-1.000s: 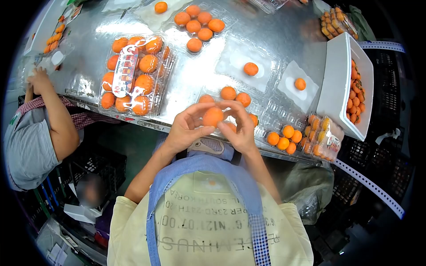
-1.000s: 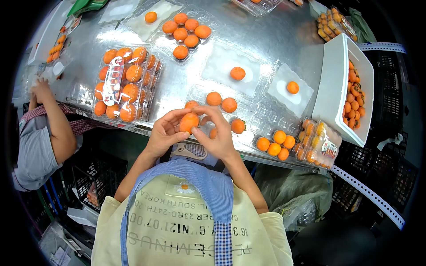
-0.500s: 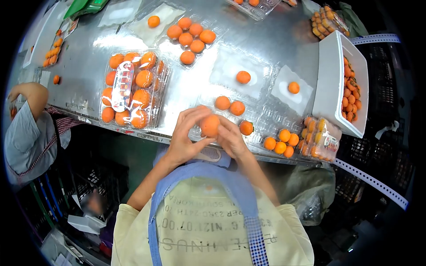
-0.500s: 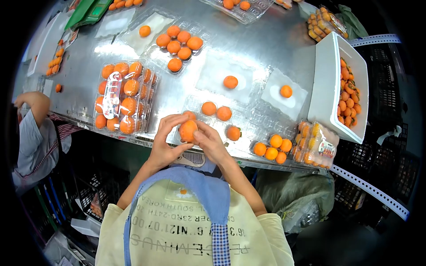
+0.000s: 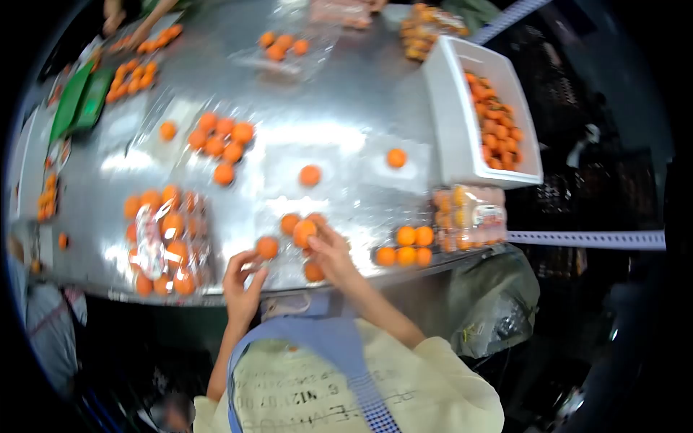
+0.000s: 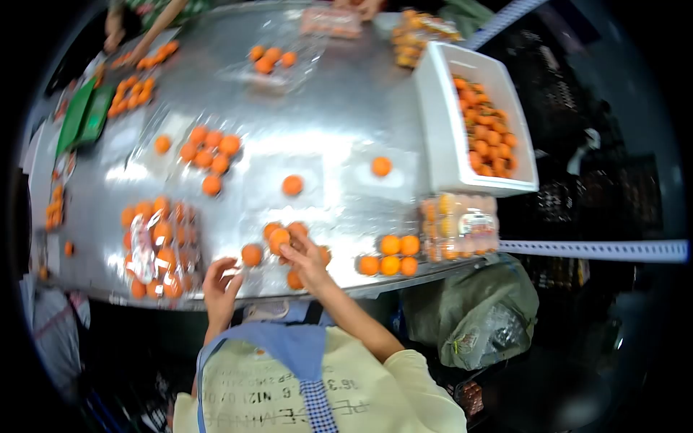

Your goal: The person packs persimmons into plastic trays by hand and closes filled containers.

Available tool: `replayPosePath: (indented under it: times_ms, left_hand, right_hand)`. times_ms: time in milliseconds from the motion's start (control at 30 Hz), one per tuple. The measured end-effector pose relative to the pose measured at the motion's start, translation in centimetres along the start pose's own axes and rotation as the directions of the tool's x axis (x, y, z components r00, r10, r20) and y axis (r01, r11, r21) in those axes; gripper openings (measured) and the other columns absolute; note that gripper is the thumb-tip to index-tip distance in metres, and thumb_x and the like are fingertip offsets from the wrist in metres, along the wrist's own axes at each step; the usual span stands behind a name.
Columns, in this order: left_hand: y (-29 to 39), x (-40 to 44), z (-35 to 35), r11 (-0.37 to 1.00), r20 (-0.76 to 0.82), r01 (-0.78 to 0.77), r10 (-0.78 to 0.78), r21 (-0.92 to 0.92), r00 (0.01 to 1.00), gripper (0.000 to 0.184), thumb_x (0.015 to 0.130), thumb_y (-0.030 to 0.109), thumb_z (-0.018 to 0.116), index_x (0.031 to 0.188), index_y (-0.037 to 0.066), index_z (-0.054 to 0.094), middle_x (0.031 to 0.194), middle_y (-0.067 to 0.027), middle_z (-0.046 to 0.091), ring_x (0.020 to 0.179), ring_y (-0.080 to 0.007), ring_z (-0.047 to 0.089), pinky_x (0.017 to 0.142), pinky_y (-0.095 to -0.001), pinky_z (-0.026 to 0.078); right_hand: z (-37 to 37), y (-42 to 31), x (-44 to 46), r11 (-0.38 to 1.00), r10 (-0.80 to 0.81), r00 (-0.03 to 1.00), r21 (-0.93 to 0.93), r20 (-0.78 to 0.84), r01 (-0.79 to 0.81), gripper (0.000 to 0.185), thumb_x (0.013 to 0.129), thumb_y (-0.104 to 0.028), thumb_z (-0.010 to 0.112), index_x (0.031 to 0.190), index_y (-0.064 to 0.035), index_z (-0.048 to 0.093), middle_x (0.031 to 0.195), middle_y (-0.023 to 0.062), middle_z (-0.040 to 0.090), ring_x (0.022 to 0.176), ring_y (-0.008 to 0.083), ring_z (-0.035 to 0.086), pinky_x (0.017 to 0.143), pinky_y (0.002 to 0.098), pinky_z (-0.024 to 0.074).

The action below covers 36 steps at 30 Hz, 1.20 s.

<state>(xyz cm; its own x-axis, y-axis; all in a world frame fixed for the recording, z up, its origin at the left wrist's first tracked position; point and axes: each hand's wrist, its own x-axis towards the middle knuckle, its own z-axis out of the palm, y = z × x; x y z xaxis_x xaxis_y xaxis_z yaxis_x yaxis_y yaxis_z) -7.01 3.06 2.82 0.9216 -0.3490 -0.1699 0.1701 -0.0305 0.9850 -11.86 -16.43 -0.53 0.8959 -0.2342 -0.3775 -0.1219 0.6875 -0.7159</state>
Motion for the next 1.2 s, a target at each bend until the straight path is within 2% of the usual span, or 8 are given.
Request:
replayPosePath:
  times_ms: [133,300,367,400,533,767,1033,1200]
  left_hand:
    - [-0.5,0.3,0.0,0.999,-0.044,0.011,-0.012,-0.030,0.999,0.027,0.080,-0.002,0.062,0.106,0.000,0.056,0.103,-0.0049,0.056,0.091,-0.0122,0.055,0.074,-0.0238,0.045]
    - [-0.9,0.6,-0.1,0.998,-0.038,0.008,-0.010,-0.056,0.999,0.019,0.083,-0.001,0.061,0.101,0.000,0.056,0.097,-0.0046,0.057,0.086,-0.0100,0.055,0.070,-0.0226,0.046]
    - [-0.7,0.7,0.1,0.999,-0.051,0.006,-0.009,-0.053,0.999,0.017,0.084,-0.001,0.061,0.100,-0.001,0.056,0.091,-0.0049,0.058,0.082,-0.0099,0.055,0.069,-0.0226,0.046]
    - [-0.7,0.8,0.1,0.998,-0.041,0.009,-0.012,-0.062,0.999,0.017,0.084,0.000,0.061,0.100,-0.001,0.056,0.091,-0.0049,0.058,0.081,-0.0096,0.055,0.068,-0.0224,0.046]
    - [-0.8,0.9,0.5,0.999,0.001,-0.021,0.021,-0.048,1.000,0.016,0.084,0.000,0.060,0.100,-0.001,0.056,0.091,-0.0054,0.059,0.079,-0.0090,0.056,0.067,-0.0216,0.047]
    - [-2.0,1.2,-0.8,0.997,-0.123,-0.026,0.016,-0.076,0.992,0.014,0.088,0.003,0.057,0.101,-0.001,0.055,0.093,-0.0054,0.058,0.078,-0.0113,0.056,0.067,-0.0243,0.047]
    - [-1.1,0.6,-1.8,0.944,-0.272,0.049,-0.144,-0.326,0.951,0.014,0.094,0.015,0.053,0.085,0.004,0.054,0.075,-0.0026,0.055,0.065,-0.0093,0.051,0.057,-0.0226,0.041]
    - [-1.8,0.9,-2.5,0.910,-0.273,0.044,-0.170,-0.413,0.947,0.026,0.097,0.023,0.046,0.077,0.006,0.049,0.071,-0.0030,0.052,0.062,-0.0108,0.049,0.056,-0.0241,0.040]
  right_hand:
    - [-3.7,-2.7,1.8,0.927,0.086,0.994,0.370,-0.068,-0.055,0.033,0.087,-0.029,0.061,0.110,-0.0052,0.054,0.096,0.0059,0.060,0.082,0.0150,0.058,0.067,0.0264,0.0463]
    - [-7.3,-12.4,3.2,0.986,-0.144,0.932,0.033,-0.332,0.164,0.023,0.088,-0.028,0.059,0.098,-0.0069,0.056,0.087,0.0035,0.059,0.074,0.0131,0.054,0.068,0.0270,0.0461]
    - [-9.8,-19.5,4.8,0.943,-0.334,0.928,-0.056,-0.167,0.329,0.022,0.089,-0.023,0.059,0.103,-0.0064,0.055,0.091,0.0021,0.059,0.079,0.0117,0.055,0.073,0.0263,0.0471]
    - [-10.2,-23.8,5.8,0.913,-0.402,0.836,-0.088,-0.373,0.399,0.022,0.089,-0.021,0.059,0.105,-0.0066,0.057,0.095,0.0015,0.059,0.088,0.0116,0.057,0.081,0.0263,0.0474]
    - [-13.5,-36.5,7.8,0.657,-0.753,0.621,-0.273,-0.217,0.703,0.042,0.091,-0.025,0.055,0.119,0.0050,0.047,0.112,0.0140,0.058,0.106,0.0225,0.056,0.095,0.0320,0.0445]
    - [-8.9,-25.1,6.3,0.789,-0.536,0.825,-0.452,-0.175,0.417,0.032,0.088,-0.011,0.058,0.116,0.0042,0.053,0.100,0.0119,0.062,0.079,0.0163,0.061,0.067,0.0247,0.0516]
    - [-4.1,-7.9,4.9,0.635,-0.179,0.981,-0.754,0.068,0.168,0.028,0.083,-0.013,0.064,0.109,-0.0026,0.061,0.091,0.0059,0.066,0.076,0.0122,0.060,0.068,0.0266,0.0493]
    - [2.5,-1.6,3.4,0.094,-0.172,0.900,-0.902,0.401,0.421,0.035,0.069,-0.015,0.072,0.101,-0.0050,0.063,0.088,0.0058,0.062,0.088,0.0236,0.056,0.079,0.0357,0.0444]
